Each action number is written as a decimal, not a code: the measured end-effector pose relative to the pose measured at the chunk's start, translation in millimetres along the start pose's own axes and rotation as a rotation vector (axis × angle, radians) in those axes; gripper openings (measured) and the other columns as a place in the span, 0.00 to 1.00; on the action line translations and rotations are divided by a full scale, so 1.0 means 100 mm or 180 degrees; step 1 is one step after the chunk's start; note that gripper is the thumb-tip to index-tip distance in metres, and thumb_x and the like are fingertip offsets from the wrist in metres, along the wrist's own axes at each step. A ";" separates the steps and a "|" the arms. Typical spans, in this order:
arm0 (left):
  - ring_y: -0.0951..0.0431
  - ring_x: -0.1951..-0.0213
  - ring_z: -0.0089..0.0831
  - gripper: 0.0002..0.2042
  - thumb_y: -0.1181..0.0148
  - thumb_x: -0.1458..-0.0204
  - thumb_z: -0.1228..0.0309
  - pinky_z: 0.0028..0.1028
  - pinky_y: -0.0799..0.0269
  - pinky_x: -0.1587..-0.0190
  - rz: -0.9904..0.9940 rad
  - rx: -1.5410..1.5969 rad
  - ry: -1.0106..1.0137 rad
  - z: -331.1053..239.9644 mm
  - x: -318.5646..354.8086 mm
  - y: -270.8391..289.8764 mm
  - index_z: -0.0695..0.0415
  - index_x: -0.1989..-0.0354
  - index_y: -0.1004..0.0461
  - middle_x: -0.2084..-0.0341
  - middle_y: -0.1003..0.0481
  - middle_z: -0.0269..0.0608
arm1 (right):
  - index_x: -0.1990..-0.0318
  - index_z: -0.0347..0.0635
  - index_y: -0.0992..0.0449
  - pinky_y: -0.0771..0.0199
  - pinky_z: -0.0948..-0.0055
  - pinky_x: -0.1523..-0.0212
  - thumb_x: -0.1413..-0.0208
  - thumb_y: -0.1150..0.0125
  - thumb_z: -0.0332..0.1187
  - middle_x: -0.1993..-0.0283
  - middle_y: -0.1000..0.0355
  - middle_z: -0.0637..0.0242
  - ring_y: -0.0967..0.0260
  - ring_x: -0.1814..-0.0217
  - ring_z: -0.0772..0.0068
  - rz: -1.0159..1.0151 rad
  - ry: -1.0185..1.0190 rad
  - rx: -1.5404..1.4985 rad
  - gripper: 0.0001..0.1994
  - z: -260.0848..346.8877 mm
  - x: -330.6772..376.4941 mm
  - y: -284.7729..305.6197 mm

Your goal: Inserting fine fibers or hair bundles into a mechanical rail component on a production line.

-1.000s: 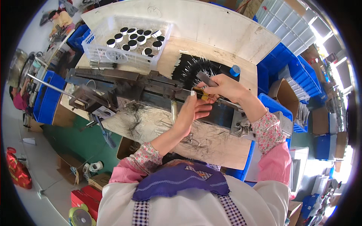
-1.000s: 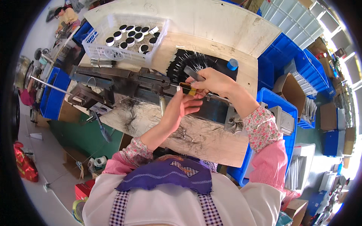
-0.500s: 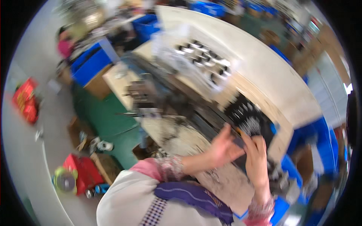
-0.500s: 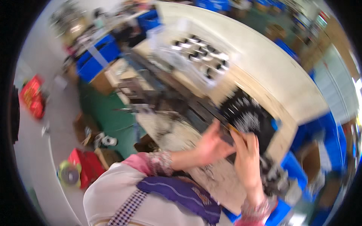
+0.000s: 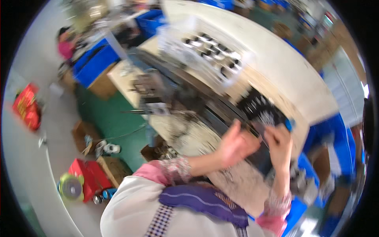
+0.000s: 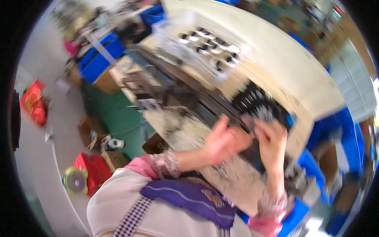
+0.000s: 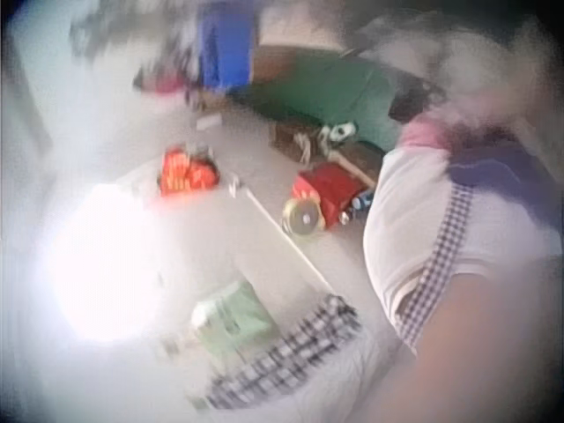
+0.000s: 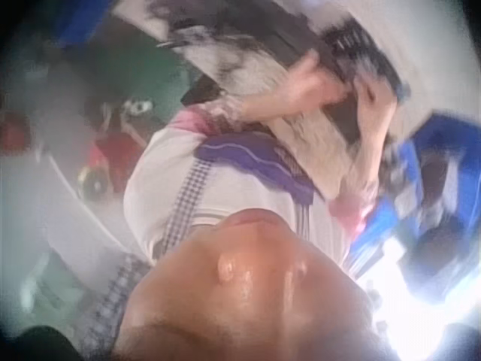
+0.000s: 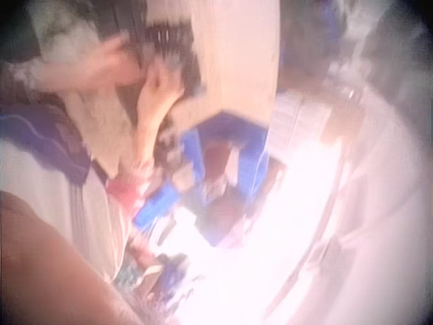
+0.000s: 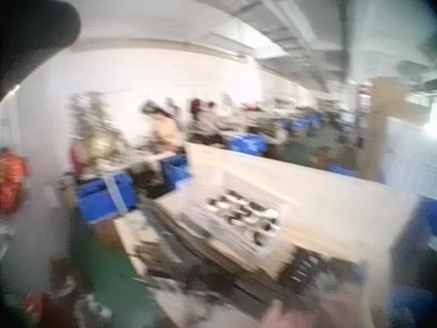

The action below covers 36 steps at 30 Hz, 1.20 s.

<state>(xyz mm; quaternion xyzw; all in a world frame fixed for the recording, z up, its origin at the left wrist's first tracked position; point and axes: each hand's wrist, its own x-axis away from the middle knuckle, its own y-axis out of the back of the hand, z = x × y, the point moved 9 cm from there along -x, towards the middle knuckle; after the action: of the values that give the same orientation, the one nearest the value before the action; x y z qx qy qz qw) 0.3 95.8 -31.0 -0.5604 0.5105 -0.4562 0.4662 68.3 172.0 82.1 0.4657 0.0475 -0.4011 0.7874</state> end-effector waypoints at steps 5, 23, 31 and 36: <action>0.38 0.38 0.40 0.33 0.66 0.39 0.42 0.38 0.48 0.33 -0.0365 -0.0317 -0.0157 -0.09 0.02 -0.09 0.66 0.50 0.34 0.47 0.32 0.50 | 0.66 0.40 0.19 0.35 0.70 0.74 0.58 0.35 0.22 0.78 0.31 0.61 0.33 0.77 0.64 0.0240 -0.0226 -0.0222 0.09 -0.12 -0.13 0.14; 0.39 0.38 0.36 0.34 0.66 0.38 0.44 0.34 0.48 0.33 -0.0151 -0.0693 0.0154 -0.08 0.02 -0.22 0.68 0.42 0.40 0.43 0.36 0.48 | 0.67 0.48 0.18 0.41 0.68 0.52 0.56 0.36 0.28 0.74 0.31 0.70 0.32 0.67 0.69 0.0407 0.0376 0.0683 0.07 0.12 -0.05 0.03; 0.40 0.37 0.44 0.36 0.65 0.39 0.44 0.37 0.49 0.32 -0.0237 -0.0584 0.0139 -0.05 0.01 -0.19 0.72 0.42 0.42 0.42 0.37 0.55 | 0.66 0.48 0.18 0.42 0.66 0.52 0.56 0.36 0.28 0.75 0.31 0.71 0.32 0.66 0.70 0.0572 0.0281 0.0794 0.08 0.04 0.01 0.05; 0.41 0.37 0.44 0.36 0.64 0.39 0.45 0.39 0.49 0.32 -0.0301 -0.0391 0.0028 -0.05 0.01 -0.13 0.72 0.41 0.44 0.42 0.38 0.55 | 0.66 0.50 0.19 0.41 0.65 0.50 0.57 0.37 0.27 0.75 0.32 0.71 0.32 0.66 0.69 0.0336 0.0531 0.0637 0.08 0.27 0.03 0.12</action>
<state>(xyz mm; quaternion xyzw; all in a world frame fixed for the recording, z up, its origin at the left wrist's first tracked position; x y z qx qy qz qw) -2.7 94.6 -17.9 -0.6094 0.5125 -0.4479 0.4066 69.9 152.6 103.9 0.5755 0.0479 -0.3218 0.7503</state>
